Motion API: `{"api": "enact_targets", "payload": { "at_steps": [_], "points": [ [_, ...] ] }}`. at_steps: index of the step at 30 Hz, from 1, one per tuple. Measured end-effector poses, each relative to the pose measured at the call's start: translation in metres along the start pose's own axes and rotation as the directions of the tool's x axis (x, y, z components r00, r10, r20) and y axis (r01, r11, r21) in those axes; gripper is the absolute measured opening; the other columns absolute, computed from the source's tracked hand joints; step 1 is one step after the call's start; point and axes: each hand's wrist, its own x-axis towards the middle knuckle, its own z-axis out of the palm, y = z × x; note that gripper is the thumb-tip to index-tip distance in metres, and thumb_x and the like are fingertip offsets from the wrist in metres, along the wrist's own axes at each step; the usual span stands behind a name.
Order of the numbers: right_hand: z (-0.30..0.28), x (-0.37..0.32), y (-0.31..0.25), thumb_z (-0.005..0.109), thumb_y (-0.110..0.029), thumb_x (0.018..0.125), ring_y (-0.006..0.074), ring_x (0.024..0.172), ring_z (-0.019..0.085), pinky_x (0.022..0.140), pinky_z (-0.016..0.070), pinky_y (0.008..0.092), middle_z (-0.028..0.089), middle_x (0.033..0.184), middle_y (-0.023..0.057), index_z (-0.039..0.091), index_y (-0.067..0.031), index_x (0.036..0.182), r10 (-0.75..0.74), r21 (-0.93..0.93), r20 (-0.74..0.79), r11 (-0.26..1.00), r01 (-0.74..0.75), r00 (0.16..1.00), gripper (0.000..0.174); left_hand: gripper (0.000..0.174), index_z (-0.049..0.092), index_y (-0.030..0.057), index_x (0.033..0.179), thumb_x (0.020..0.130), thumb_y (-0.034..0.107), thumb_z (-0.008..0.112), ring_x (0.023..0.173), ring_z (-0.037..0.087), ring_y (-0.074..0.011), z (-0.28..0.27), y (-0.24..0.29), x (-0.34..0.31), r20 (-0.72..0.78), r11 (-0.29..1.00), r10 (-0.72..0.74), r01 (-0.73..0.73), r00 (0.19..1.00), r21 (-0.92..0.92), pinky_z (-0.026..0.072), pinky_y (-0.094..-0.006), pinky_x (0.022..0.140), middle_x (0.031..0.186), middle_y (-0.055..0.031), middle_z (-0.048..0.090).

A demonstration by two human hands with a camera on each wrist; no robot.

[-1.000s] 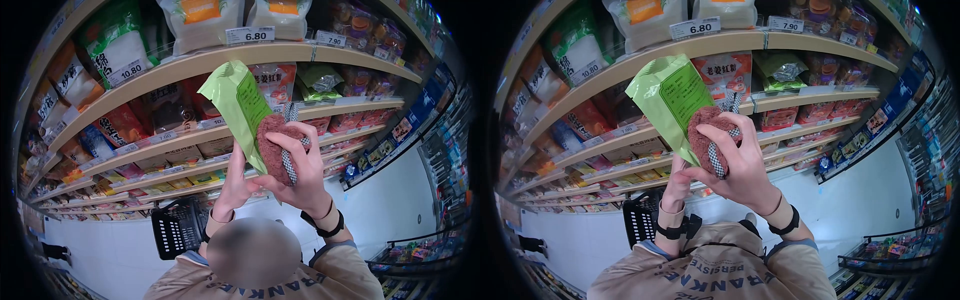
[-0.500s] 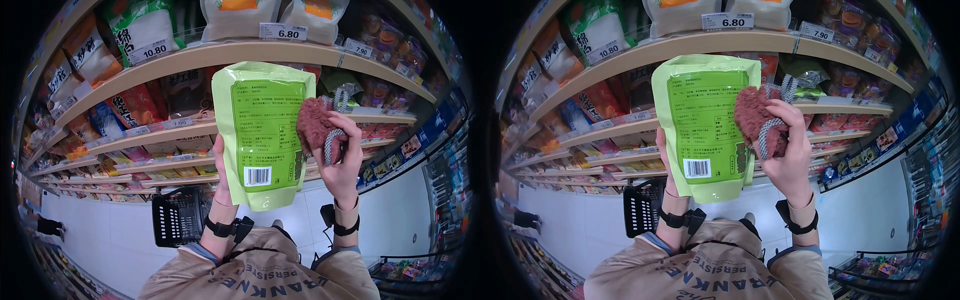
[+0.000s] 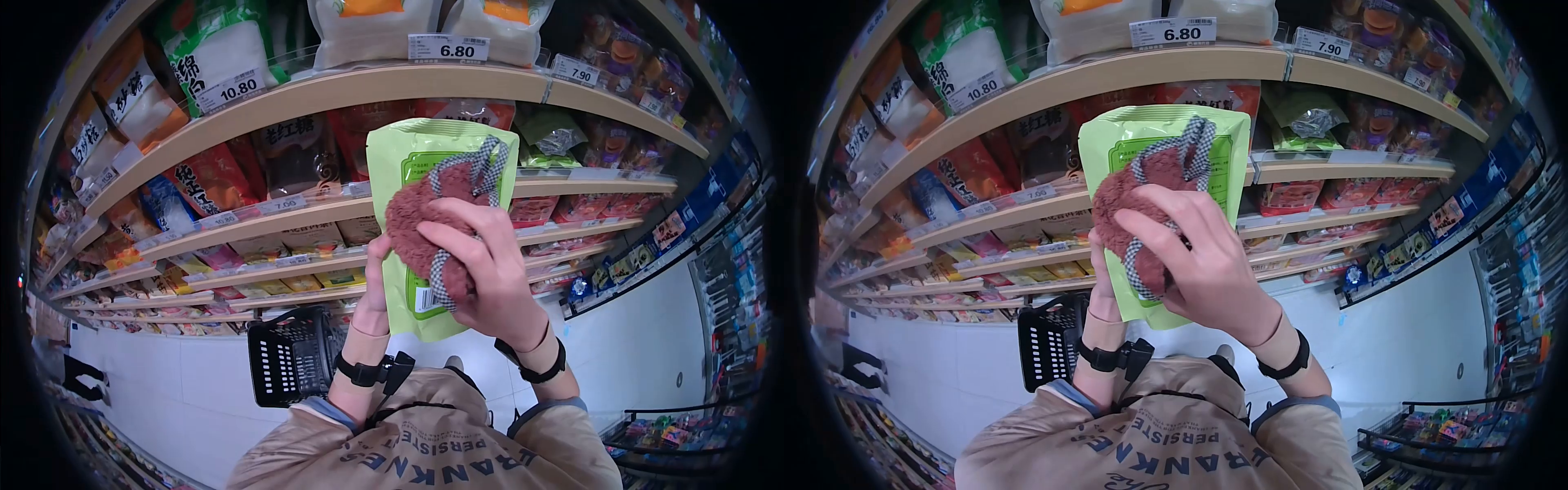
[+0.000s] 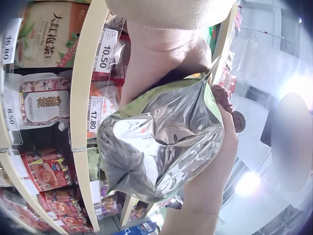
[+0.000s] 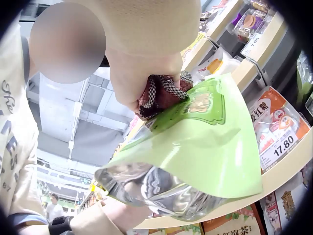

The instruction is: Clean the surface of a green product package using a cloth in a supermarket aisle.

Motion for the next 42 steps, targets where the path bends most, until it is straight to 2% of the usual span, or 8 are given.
{"api": "enact_targets", "payload": {
  "at_steps": [9, 12, 21, 31, 34, 36, 38, 42],
  "points": [
    [-0.022, 0.010, 0.026, 0.071, 0.003, 0.067, 0.0369, 0.106, 0.059, 0.091, 0.0488, 0.0433, 0.059, 0.119, 0.0166, 0.062, -0.0043, 0.116, 0.153, -0.245, -0.122, 0.953, -0.179, 0.981, 0.051, 0.074, 0.043, 0.0058, 0.144, 0.093, 0.059, 0.048, 0.115, 0.062, -0.0302, -0.009, 0.014, -0.003, -0.078, 0.974, -0.036, 0.017, 0.996, -0.225, 0.0542, -0.0448, 0.094, 0.133, -0.0156, 0.057],
    [-0.024, 0.007, 0.033, 0.068, 0.004, 0.071, 0.0380, 0.109, 0.059, 0.095, 0.0477, 0.0433, 0.060, 0.118, 0.0187, 0.061, -0.0029, 0.116, 0.213, -0.230, -0.148, 0.942, -0.243, 0.966, 0.047, 0.079, 0.040, 0.0031, 0.146, 0.091, 0.059, 0.049, 0.121, 0.058, -0.0324, -0.014, 0.013, -0.002, -0.054, 0.982, -0.076, 0.066, 0.996, -0.175, 0.0492, -0.0459, 0.102, 0.139, -0.0193, 0.053],
    [0.003, 0.030, 0.004, 0.070, 0.006, 0.068, 0.0358, 0.101, 0.057, 0.086, 0.0500, 0.0434, 0.057, 0.118, 0.0154, 0.063, -0.0047, 0.118, -0.022, -0.040, 0.005, 0.999, 0.023, 1.000, 0.052, 0.073, 0.034, 0.0059, 0.150, 0.096, 0.055, 0.041, 0.127, 0.054, -0.0279, 0.004, 0.002, 0.000, -0.088, 0.984, -0.050, 0.064, 0.995, 0.165, 0.0452, -0.0451, 0.107, 0.144, -0.0141, 0.050],
    [-0.033, 0.035, 0.044, 0.071, -0.001, 0.071, 0.0341, 0.101, 0.058, 0.084, 0.0501, 0.0413, 0.058, 0.114, 0.0151, 0.063, -0.0061, 0.114, 0.169, -0.359, -0.149, 0.909, -0.212, 0.974, 0.044, 0.080, 0.041, 0.0014, 0.145, 0.090, 0.058, 0.052, 0.122, 0.058, -0.0316, -0.020, 0.011, -0.004, -0.018, 0.983, -0.102, 0.098, 0.995, -0.154, 0.0483, -0.0461, 0.102, 0.139, -0.0198, 0.053],
    [-0.031, 0.028, 0.045, 0.068, -0.001, 0.073, 0.0351, 0.100, 0.060, 0.085, 0.0500, 0.0422, 0.058, 0.113, 0.0157, 0.062, -0.0054, 0.115, 0.266, -0.244, -0.129, 0.925, -0.291, 0.955, 0.042, 0.079, 0.040, 0.0019, 0.145, 0.091, 0.057, 0.050, 0.122, 0.058, -0.0311, -0.025, 0.011, -0.001, 0.045, 0.962, -0.077, 0.087, 0.996, -0.259, 0.0490, -0.0461, 0.101, 0.139, -0.0190, 0.053],
    [-0.020, 0.026, 0.032, 0.070, -0.003, 0.071, 0.0360, 0.099, 0.060, 0.085, 0.0503, 0.0424, 0.058, 0.112, 0.0162, 0.062, -0.0056, 0.115, 0.212, -0.240, -0.114, 0.942, -0.234, 0.970, 0.044, 0.078, 0.040, 0.0022, 0.146, 0.092, 0.057, 0.049, 0.122, 0.057, -0.0310, -0.019, 0.012, 0.003, 0.069, 0.951, -0.078, 0.094, 0.995, -0.296, 0.0492, -0.0462, 0.101, 0.140, -0.0186, 0.053],
    [-0.010, 0.026, 0.012, 0.073, -0.004, 0.068, 0.0344, 0.097, 0.060, 0.083, 0.0507, 0.0420, 0.058, 0.112, 0.0148, 0.063, -0.0076, 0.115, 0.140, -0.183, -0.022, 0.973, -0.141, 0.990, 0.048, 0.074, 0.038, 0.0039, 0.147, 0.094, 0.055, 0.044, 0.123, 0.057, -0.0310, -0.005, 0.016, 0.006, -0.097, 0.997, -0.077, 0.076, 0.992, -0.015, 0.0492, -0.0463, 0.102, 0.141, -0.0174, 0.052],
    [0.016, 0.021, -0.009, 0.075, -0.005, 0.065, 0.0304, 0.096, 0.059, 0.079, 0.0511, 0.0416, 0.058, 0.116, 0.0114, 0.064, -0.0104, 0.115, 0.000, -0.069, 0.092, 0.998, 0.007, 0.996, 0.051, 0.077, 0.030, 0.0075, 0.151, 0.098, 0.062, 0.038, 0.136, 0.044, -0.0307, -0.044, -0.014, 0.008, -0.065, 0.991, 0.077, -0.084, 0.995, -0.108, 0.0395, -0.0482, 0.113, 0.149, -0.0155, 0.041]
  ]
}}
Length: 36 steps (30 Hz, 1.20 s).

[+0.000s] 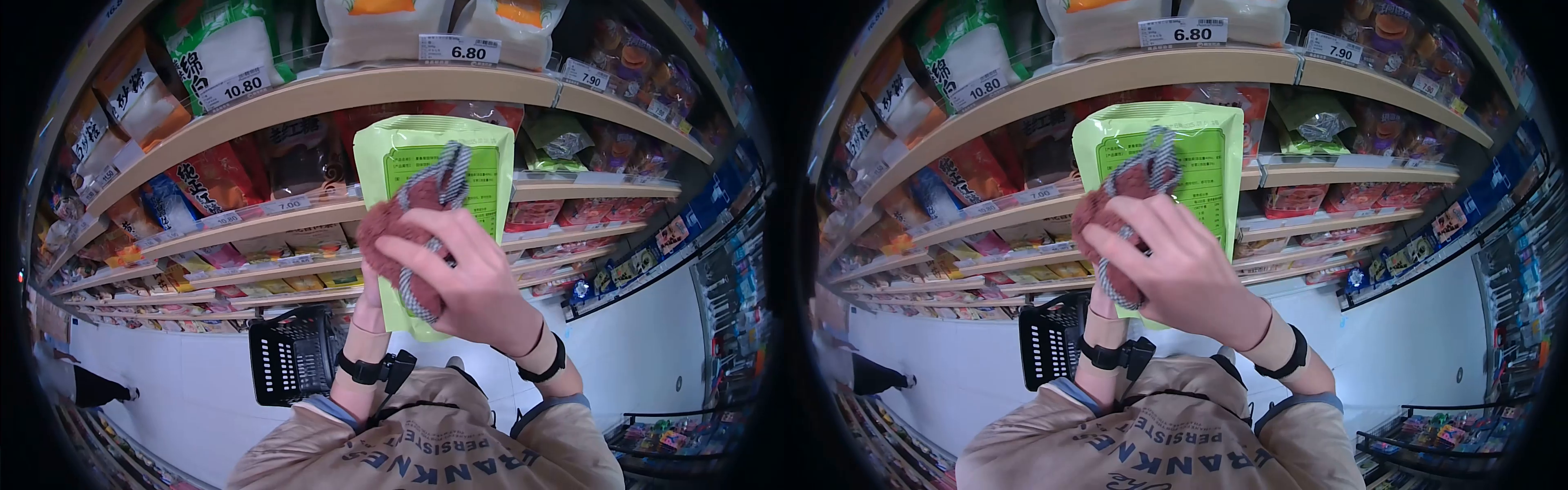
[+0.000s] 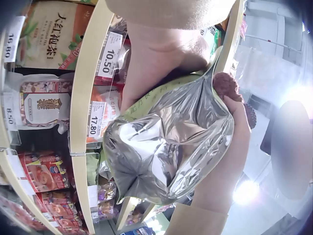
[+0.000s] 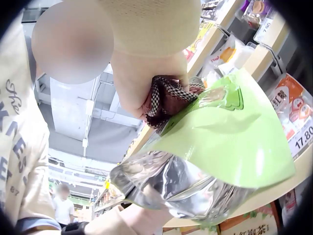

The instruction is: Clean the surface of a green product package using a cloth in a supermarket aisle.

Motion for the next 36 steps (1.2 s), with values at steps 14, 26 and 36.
{"api": "enact_targets", "payload": {
  "at_steps": [14, 26, 36],
  "points": [
    [-0.027, -0.017, 0.039, 0.076, -0.004, 0.064, 0.0330, 0.096, 0.059, 0.078, 0.0520, 0.0399, 0.059, 0.111, 0.0135, 0.067, -0.0084, 0.108, 0.190, -0.174, -0.158, 0.961, -0.217, 0.969, 0.045, 0.067, 0.049, 0.0044, 0.139, 0.096, 0.055, 0.042, 0.112, 0.063, -0.0291, 0.034, 0.034, -0.002, -0.068, 0.988, -0.082, 0.072, 0.994, -0.137, 0.0543, -0.0419, 0.094, 0.131, -0.0149, 0.060],
    [0.021, -0.032, -0.012, 0.070, -0.012, 0.068, 0.0279, 0.091, 0.058, 0.075, 0.0492, 0.0384, 0.057, 0.115, 0.0092, 0.068, -0.0154, 0.112, -0.050, 0.033, 0.111, 0.998, 0.047, 0.993, 0.044, 0.070, 0.049, 0.0031, 0.138, 0.093, 0.057, 0.044, 0.115, 0.059, -0.0295, 0.059, 0.022, -0.004, 0.052, 0.943, 0.073, -0.052, 0.996, -0.329, 0.0445, -0.0457, 0.103, 0.132, -0.0156, 0.057],
    [-0.032, -0.038, 0.031, 0.076, -0.007, 0.053, 0.0288, 0.081, 0.058, 0.064, 0.0495, 0.0373, 0.061, 0.102, 0.0086, 0.068, -0.0113, 0.094, 0.097, -0.105, 0.013, 0.990, -0.095, 0.995, 0.042, 0.068, 0.050, 0.0047, 0.138, 0.095, 0.057, 0.041, 0.106, 0.064, -0.0299, 0.046, 0.039, 0.005, -0.136, 0.972, -0.072, 0.039, 0.988, -0.232, 0.0551, -0.0421, 0.089, 0.127, -0.0167, 0.060]
  ]
}}
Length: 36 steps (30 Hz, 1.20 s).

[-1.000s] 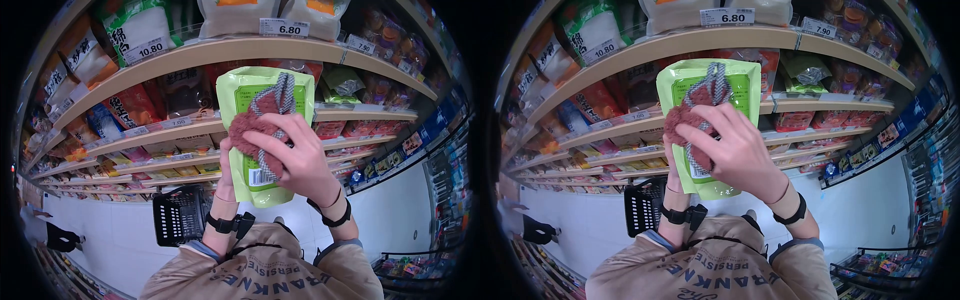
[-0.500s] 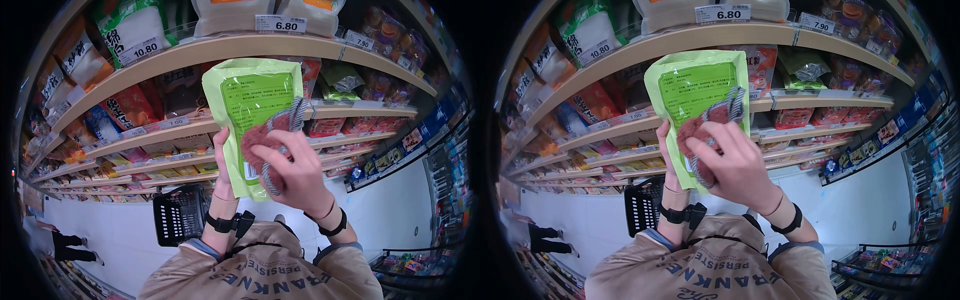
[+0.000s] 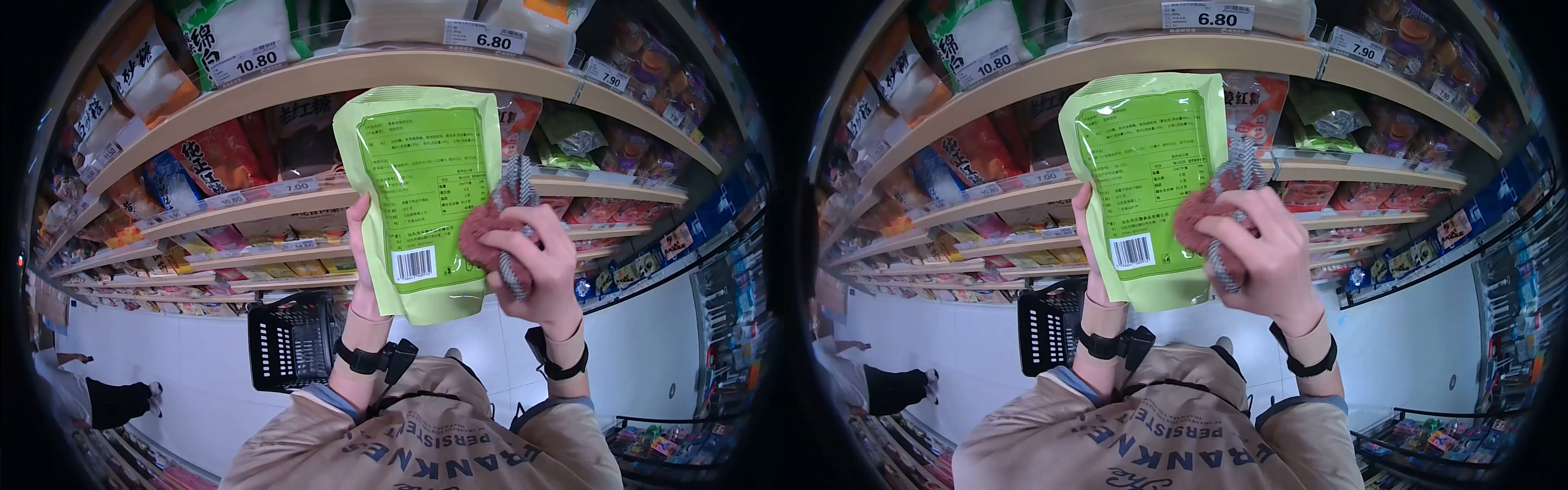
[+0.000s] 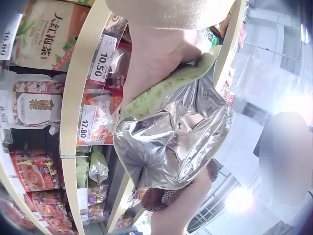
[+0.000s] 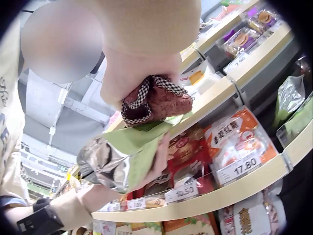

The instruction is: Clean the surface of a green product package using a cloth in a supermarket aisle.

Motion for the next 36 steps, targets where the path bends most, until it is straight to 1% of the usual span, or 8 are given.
{"api": "enact_targets", "payload": {
  "at_steps": [4, 9, 12, 16, 19, 26, 29, 36],
  "points": [
    [-0.002, -0.011, 0.005, 0.074, -0.004, 0.052, 0.0307, 0.079, 0.058, 0.063, 0.0484, 0.0365, 0.061, 0.100, 0.0108, 0.067, -0.0093, 0.093, 0.027, 0.003, -0.005, 1.000, -0.027, 1.000, 0.042, 0.067, 0.050, 0.0054, 0.137, 0.095, 0.056, 0.043, 0.109, 0.064, -0.0293, -0.009, 0.001, 0.003, 0.209, 0.979, -0.009, 0.051, 0.978, -0.198, 0.0547, -0.0422, 0.089, 0.127, -0.0157, 0.060],
    [0.018, -0.015, -0.022, 0.071, -0.010, 0.058, 0.0274, 0.073, 0.056, 0.060, 0.0465, 0.0359, 0.060, 0.102, 0.0059, 0.067, -0.0107, 0.098, -0.103, 0.170, 0.005, 0.980, 0.100, 0.995, 0.040, 0.067, 0.051, 0.0046, 0.136, 0.095, 0.057, 0.043, 0.109, 0.063, -0.0287, -0.002, -0.006, 0.006, 0.078, 0.999, 0.010, -0.006, 0.997, -0.051, 0.0536, -0.0425, 0.091, 0.126, -0.0160, 0.060],
    [0.038, -0.015, -0.040, 0.073, -0.017, 0.061, 0.0234, 0.088, 0.055, 0.069, 0.0474, 0.0355, 0.056, 0.108, 0.0036, 0.065, -0.0117, 0.102, -0.208, 0.163, 0.055, 0.967, 0.197, 0.977, 0.043, 0.068, 0.051, 0.0031, 0.134, 0.094, 0.057, 0.043, 0.105, 0.064, -0.0281, 0.006, -0.013, 0.003, 0.034, 0.998, -0.019, 0.021, 0.999, -0.066, 0.0545, -0.0417, 0.088, 0.122, -0.0166, 0.062],
    [0.045, -0.018, -0.047, 0.073, -0.014, 0.061, 0.0234, 0.080, 0.057, 0.064, 0.0482, 0.0353, 0.060, 0.112, 0.0049, 0.067, -0.0138, 0.104, -0.315, 0.191, 0.129, 0.938, 0.288, 0.940, 0.043, 0.067, 0.054, 0.0028, 0.131, 0.095, 0.057, 0.042, 0.097, 0.066, -0.0271, 0.003, -0.017, -0.001, 0.223, 0.990, 0.098, -0.074, 0.970, -0.116, 0.0564, -0.0381, 0.080, 0.116, -0.0150, 0.065],
    [0.036, -0.020, -0.038, 0.074, -0.018, 0.059, 0.0234, 0.082, 0.058, 0.066, 0.0490, 0.0350, 0.059, 0.115, 0.0035, 0.066, -0.0151, 0.102, -0.386, 0.227, 0.194, 0.912, 0.341, 0.902, 0.043, 0.065, 0.055, 0.0041, 0.131, 0.096, 0.056, 0.041, 0.100, 0.066, -0.0261, 0.000, -0.007, 0.004, 0.072, 1.000, -0.023, 0.023, 0.997, -0.010, 0.0559, -0.0382, 0.083, 0.119, -0.0146, 0.064],
    [-0.012, -0.021, -0.001, 0.075, -0.022, 0.050, 0.0254, 0.084, 0.055, 0.067, 0.0469, 0.0355, 0.059, 0.105, 0.0045, 0.067, -0.0122, 0.090, -0.199, 0.268, 0.269, 0.955, 0.125, 0.942, 0.042, 0.054, 0.060, 0.0062, 0.124, 0.096, 0.050, 0.046, 0.094, 0.068, -0.0247, -0.001, -0.003, 0.008, 0.019, 0.997, 0.077, -0.077, 0.997, -0.001, 0.0584, -0.0370, 0.079, 0.113, -0.0113, 0.067],
    [-0.020, -0.021, 0.010, 0.075, -0.012, 0.055, 0.0295, 0.079, 0.056, 0.067, 0.0466, 0.0366, 0.060, 0.100, 0.0092, 0.067, -0.0094, 0.092, -0.013, 0.159, 0.149, 0.987, -0.011, 0.989, 0.038, 0.054, 0.060, 0.0059, 0.125, 0.096, 0.050, 0.046, 0.096, 0.069, -0.0248, -0.001, -0.003, 0.008, 0.019, 0.999, 0.042, -0.042, 0.999, -0.015, 0.0585, -0.0369, 0.080, 0.113, -0.0114, 0.068],
    [0.000, 0.005, 0.004, 0.073, -0.006, 0.065, 0.0341, 0.093, 0.059, 0.076, 0.0497, 0.0408, 0.059, 0.109, 0.0149, 0.068, -0.0070, 0.103, 0.079, 0.025, -0.168, 0.997, -0.076, 0.983, 0.039, 0.063, 0.052, 0.0031, 0.135, 0.096, 0.051, 0.045, 0.106, 0.066, -0.0282, 0.007, -0.012, 0.004, 0.111, 0.996, -0.094, 0.093, 0.989, 0.013, 0.0553, -0.0418, 0.090, 0.126, -0.0155, 0.062]
  ]
}}
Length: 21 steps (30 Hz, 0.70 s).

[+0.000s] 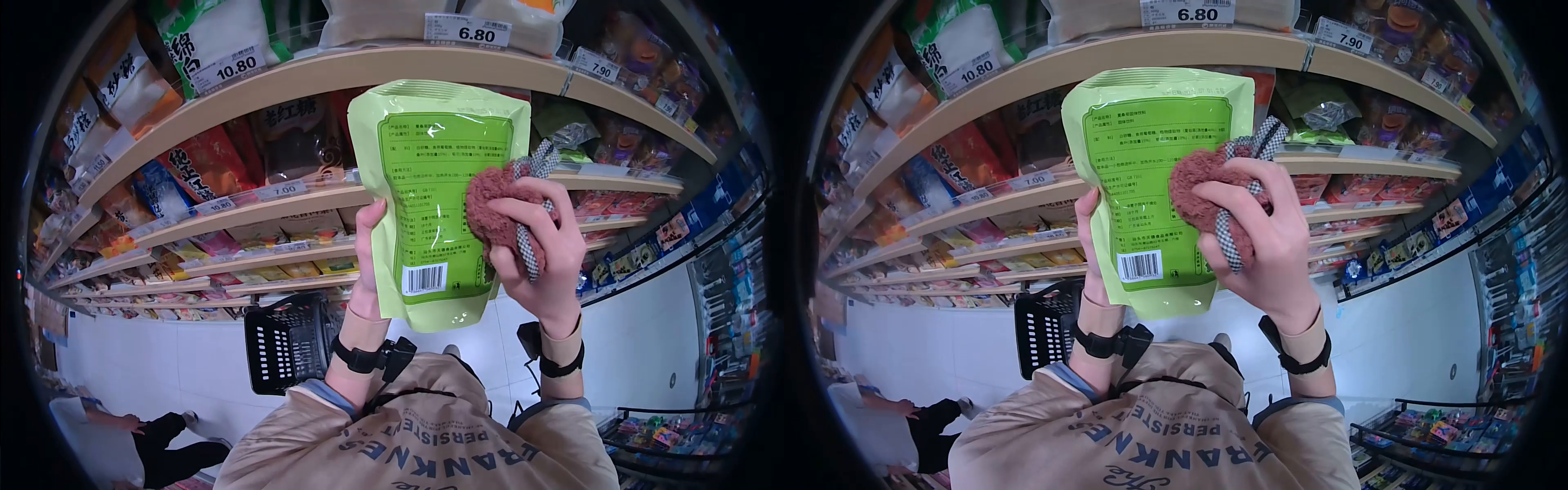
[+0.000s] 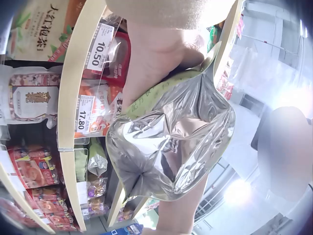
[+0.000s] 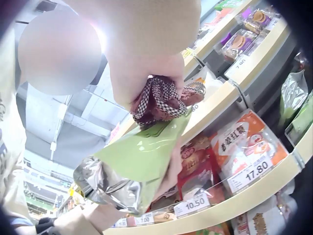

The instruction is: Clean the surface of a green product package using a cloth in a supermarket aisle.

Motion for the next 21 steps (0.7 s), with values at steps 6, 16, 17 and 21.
{"api": "enact_targets", "payload": {
  "at_steps": [6, 16, 17, 21],
  "points": [
    [0.029, 0.011, -0.037, 0.074, -0.004, 0.063, 0.0300, 0.091, 0.058, 0.077, 0.0504, 0.0396, 0.057, 0.116, 0.0104, 0.067, -0.0116, 0.108, -0.188, 0.172, 0.144, 0.972, 0.163, 0.971, 0.046, 0.071, 0.045, 0.0017, 0.141, 0.094, 0.055, 0.041, 0.115, 0.060, -0.0305, -0.011, 0.002, -0.004, 0.125, 0.989, -0.039, 0.056, 0.991, -0.137, 0.0490, -0.0446, 0.100, 0.132, -0.0178, 0.057],
    [-0.001, 0.030, -0.014, 0.074, -0.007, 0.055, 0.0263, 0.082, 0.057, 0.066, 0.0485, 0.0365, 0.061, 0.101, 0.0085, 0.067, -0.0092, 0.088, -0.217, 0.037, 0.138, 0.976, 0.214, 0.966, 0.034, 0.081, 0.039, 0.0000, 0.146, 0.088, 0.056, 0.049, 0.120, 0.057, -0.0336, -0.005, 0.011, -0.011, 0.008, 0.982, -0.003, 0.001, 1.000, 0.191, 0.0485, -0.0464, 0.101, 0.139, -0.0218, 0.051],
    [-0.004, 0.031, -0.005, 0.073, -0.006, 0.056, 0.0277, 0.083, 0.058, 0.067, 0.0492, 0.0368, 0.061, 0.102, 0.0100, 0.068, -0.0085, 0.089, -0.174, -0.024, 0.100, 0.984, 0.177, 0.980, 0.033, 0.081, 0.039, 0.0000, 0.146, 0.088, 0.056, 0.049, 0.120, 0.057, -0.0336, -0.008, 0.012, -0.012, 0.011, 0.981, 0.001, -0.003, 1.000, 0.192, 0.0485, -0.0464, 0.101, 0.139, -0.0218, 0.051],
    [-0.006, 0.050, 0.003, 0.070, -0.001, 0.067, 0.0339, 0.097, 0.060, 0.081, 0.0501, 0.0414, 0.059, 0.107, 0.0149, 0.068, -0.0065, 0.100, -0.046, -0.077, -0.083, 0.996, 0.040, 0.996, 0.034, 0.078, 0.043, 0.0000, 0.143, 0.087, 0.053, 0.055, 0.116, 0.061, -0.0319, -0.020, 0.014, -0.016, 0.115, 0.995, -0.081, 0.073, 0.990, 0.073, 0.0507, -0.0449, 0.098, 0.134, -0.0203, 0.056]
  ]
}}
